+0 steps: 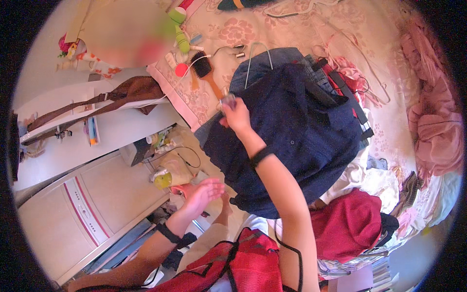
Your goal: The person buttons a navy shirt, then places a red shirt, a black shirt, and a white garment onto plastic hangers and hangs them in a closet.
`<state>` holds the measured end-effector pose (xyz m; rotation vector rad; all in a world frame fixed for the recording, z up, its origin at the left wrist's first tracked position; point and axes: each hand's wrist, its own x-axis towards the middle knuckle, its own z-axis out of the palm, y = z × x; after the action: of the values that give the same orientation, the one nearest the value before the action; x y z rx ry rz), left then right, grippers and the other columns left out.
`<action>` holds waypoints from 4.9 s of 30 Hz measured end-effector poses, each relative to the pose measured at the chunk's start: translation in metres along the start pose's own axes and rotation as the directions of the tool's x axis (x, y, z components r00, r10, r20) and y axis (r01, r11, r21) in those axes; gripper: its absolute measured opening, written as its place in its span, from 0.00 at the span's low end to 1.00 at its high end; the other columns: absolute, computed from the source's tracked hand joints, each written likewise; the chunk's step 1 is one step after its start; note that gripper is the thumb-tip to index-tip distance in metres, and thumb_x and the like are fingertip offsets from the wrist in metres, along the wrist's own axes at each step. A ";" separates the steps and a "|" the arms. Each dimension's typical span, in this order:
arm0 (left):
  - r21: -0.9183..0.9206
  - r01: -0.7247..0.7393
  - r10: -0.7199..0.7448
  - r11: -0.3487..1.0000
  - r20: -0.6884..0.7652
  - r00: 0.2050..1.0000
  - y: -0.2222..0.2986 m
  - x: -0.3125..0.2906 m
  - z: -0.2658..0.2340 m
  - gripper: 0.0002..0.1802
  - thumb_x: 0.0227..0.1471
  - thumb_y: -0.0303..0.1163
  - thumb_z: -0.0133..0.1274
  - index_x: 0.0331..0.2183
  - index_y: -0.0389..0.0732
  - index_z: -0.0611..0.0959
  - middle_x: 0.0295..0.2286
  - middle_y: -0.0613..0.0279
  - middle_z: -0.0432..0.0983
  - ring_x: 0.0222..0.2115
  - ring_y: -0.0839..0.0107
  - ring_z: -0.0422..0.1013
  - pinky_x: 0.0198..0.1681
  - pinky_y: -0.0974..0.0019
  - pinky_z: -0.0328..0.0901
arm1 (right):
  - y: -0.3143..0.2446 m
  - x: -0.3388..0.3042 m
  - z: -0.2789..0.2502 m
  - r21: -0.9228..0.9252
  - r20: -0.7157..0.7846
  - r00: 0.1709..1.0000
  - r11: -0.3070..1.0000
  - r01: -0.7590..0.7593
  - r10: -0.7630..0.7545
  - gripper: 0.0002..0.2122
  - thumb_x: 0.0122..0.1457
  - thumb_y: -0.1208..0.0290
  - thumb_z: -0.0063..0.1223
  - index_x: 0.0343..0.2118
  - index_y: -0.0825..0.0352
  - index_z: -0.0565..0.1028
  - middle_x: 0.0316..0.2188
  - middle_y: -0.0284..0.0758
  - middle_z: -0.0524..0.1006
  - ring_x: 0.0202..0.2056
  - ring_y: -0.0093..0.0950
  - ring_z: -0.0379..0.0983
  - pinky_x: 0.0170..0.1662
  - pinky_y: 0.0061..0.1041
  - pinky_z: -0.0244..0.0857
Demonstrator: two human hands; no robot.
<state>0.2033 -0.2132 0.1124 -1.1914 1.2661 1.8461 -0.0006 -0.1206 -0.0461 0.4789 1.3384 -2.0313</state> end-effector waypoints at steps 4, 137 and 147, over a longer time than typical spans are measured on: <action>-0.013 0.031 -0.031 0.999 0.035 0.999 -0.003 -0.005 -0.002 0.18 0.58 0.34 0.40 0.48 0.37 0.69 0.43 0.54 0.72 0.44 0.66 0.69 0.50 0.65 0.62 | -0.003 0.049 0.016 -0.188 -0.283 0.886 0.927 0.325 -0.368 0.25 0.54 0.71 0.53 0.53 0.69 0.59 0.38 0.46 0.73 0.31 0.30 0.76 0.31 0.28 0.69; 0.722 0.288 -0.719 0.629 0.399 0.570 -0.466 -0.210 0.355 0.37 0.58 0.32 0.45 0.60 0.40 0.43 0.36 0.56 0.72 0.16 0.79 0.66 0.20 0.78 0.63 | 0.243 -0.776 -0.364 -0.337 -0.883 -0.220 0.887 -0.316 -0.414 0.13 0.36 0.75 0.61 0.23 0.65 0.66 0.17 0.34 0.68 0.19 0.34 0.67 0.24 0.31 0.61; 0.823 0.174 -0.709 0.541 0.336 0.620 -0.460 -0.180 0.351 0.18 0.60 0.28 0.38 0.52 0.38 0.65 0.16 0.75 0.55 0.09 0.88 0.48 0.10 0.83 0.45 | 0.207 -0.834 -0.369 -0.424 -0.894 0.074 0.783 -0.456 -0.441 0.11 0.39 0.75 0.56 0.19 0.64 0.63 0.12 0.36 0.67 0.16 0.39 0.67 0.20 0.38 0.60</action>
<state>0.5471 0.2844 0.1451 -0.3022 0.9442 0.9674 0.7263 0.4247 0.1756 1.7847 2.6640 -0.6992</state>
